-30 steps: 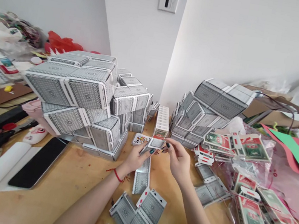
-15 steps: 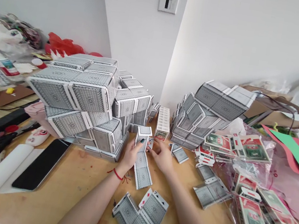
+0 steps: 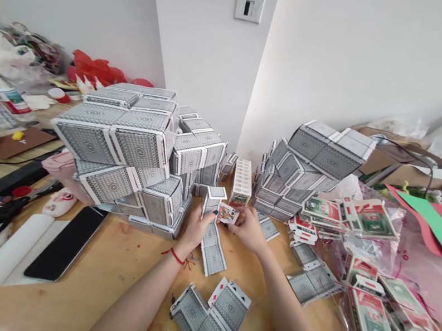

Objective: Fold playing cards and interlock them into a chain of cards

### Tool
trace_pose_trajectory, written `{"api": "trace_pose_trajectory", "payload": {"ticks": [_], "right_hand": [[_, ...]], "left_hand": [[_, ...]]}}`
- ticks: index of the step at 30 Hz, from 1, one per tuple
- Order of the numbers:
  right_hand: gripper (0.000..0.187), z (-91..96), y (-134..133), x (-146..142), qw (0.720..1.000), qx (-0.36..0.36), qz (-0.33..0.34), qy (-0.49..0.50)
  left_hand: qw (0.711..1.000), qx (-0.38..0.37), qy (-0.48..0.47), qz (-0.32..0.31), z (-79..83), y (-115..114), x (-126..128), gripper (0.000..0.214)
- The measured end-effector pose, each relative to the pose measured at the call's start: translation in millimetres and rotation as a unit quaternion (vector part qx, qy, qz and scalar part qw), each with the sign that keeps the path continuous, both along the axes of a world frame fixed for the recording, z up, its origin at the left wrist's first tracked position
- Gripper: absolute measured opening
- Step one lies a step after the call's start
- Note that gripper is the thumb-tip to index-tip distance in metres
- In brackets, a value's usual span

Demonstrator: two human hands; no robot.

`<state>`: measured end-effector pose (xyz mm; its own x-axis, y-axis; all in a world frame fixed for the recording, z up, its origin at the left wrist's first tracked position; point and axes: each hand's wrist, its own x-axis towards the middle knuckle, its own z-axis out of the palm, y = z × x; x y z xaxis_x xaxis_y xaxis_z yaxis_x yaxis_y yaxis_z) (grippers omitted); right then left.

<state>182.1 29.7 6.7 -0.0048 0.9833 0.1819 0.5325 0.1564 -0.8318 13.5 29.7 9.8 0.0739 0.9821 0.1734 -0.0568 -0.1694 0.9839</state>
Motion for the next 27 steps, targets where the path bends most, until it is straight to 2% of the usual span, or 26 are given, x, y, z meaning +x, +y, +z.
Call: {"api": "trace_pose_trajectory", "payload": {"ticks": [3, 6, 13, 17, 20, 23, 27], "right_hand": [[0.044, 0.8, -2.5, 4.1, 0.99, -0.042, 0.012, 0.132], [0.045, 1.5, -7.3, 8.5, 0.963, -0.067, 0.003, 0.26], [0.041, 9.5, -30.9, 29.4, 0.913, -0.093, -0.059, 0.392], [0.048, 11.3, -48.9, 44.1, 0.888, -0.089, -0.11, 0.438], [0.043, 5.9, -65.6, 49.5, 0.879, -0.086, -0.131, 0.45], [0.039, -2.3, -82.2, 48.3, 0.887, -0.097, -0.151, 0.426], [0.035, -6.0, -95.0, 42.2, 0.899, -0.108, -0.135, 0.402]], "left_hand": [[1.0, -0.005, -0.026, -0.011, 1.2, -1.6, 0.4, 0.03], [0.998, -0.004, -0.059, -0.018, 4.4, -3.9, 0.2, 0.036], [0.998, 0.04, -0.049, -0.023, 3.8, -6.4, -3.4, 0.057], [0.999, 0.049, -0.008, -0.018, -1.1, -5.8, -3.0, 0.066], [0.998, 0.056, 0.012, -0.013, -4.6, -4.5, -1.5, 0.07], [0.998, 0.06, 0.016, 0.0, -6.7, -3.0, -1.0, 0.066], [0.998, 0.054, 0.015, 0.002, -7.4, -1.8, -1.3, 0.064]]}}
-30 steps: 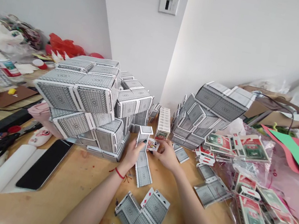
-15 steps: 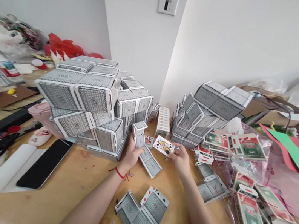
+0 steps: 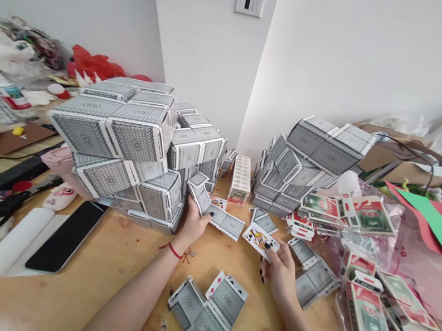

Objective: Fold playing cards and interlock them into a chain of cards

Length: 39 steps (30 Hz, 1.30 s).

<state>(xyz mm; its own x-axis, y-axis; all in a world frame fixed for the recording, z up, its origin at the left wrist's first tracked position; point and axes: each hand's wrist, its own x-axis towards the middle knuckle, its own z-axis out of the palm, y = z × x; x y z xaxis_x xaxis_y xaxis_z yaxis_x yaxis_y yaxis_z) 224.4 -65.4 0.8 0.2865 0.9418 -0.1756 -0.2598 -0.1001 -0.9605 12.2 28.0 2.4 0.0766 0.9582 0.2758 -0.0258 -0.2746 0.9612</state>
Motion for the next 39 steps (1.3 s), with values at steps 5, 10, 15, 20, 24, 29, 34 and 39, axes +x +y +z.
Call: {"api": "trace_pose_trajectory", "payload": {"ticks": [5, 10, 15, 20, 24, 29, 34, 39], "right_hand": [[0.035, 6.1, -1.3, -4.6, 1.0, 0.008, 0.021, 0.008], [0.037, 8.5, -1.1, -7.5, 0.997, 0.007, 0.071, 0.011], [0.039, 10.8, -2.3, -7.3, 0.993, -0.004, 0.114, -0.009], [0.038, 12.0, -2.5, -7.0, 0.988, -0.009, 0.146, -0.042], [0.038, 13.0, -1.3, -8.7, 0.985, -0.011, 0.16, -0.059], [0.036, 14.3, 0.3, -11.3, 0.986, -0.016, 0.151, -0.063], [0.035, 10.2, 2.5, -9.6, 0.988, -0.02, 0.152, 0.0], [0.034, 7.6, 3.6, -6.2, 0.984, -0.026, 0.16, 0.07]], "left_hand": [[1.0, -0.001, -0.013, -0.001, -0.3, -0.3, 1.4, 0.069], [1.0, -0.003, -0.008, -0.014, -1.1, -1.6, 2.2, 0.071], [1.0, 0.01, 0.003, -0.015, -0.1, -3.8, 1.5, 0.071], [1.0, 0.02, -0.001, -0.017, -1.0, -4.9, 1.4, 0.071], [0.999, 0.03, 0.007, -0.016, -2.6, -6.1, 3.4, 0.071], [0.999, 0.039, 0.012, -0.013, -0.6, -8.1, 5.2, 0.067], [0.999, 0.042, 0.0, -0.012, 1.5, -8.6, 5.5, 0.067], [0.999, 0.036, -0.007, -0.017, 2.9, -8.7, 6.7, 0.066]]}}
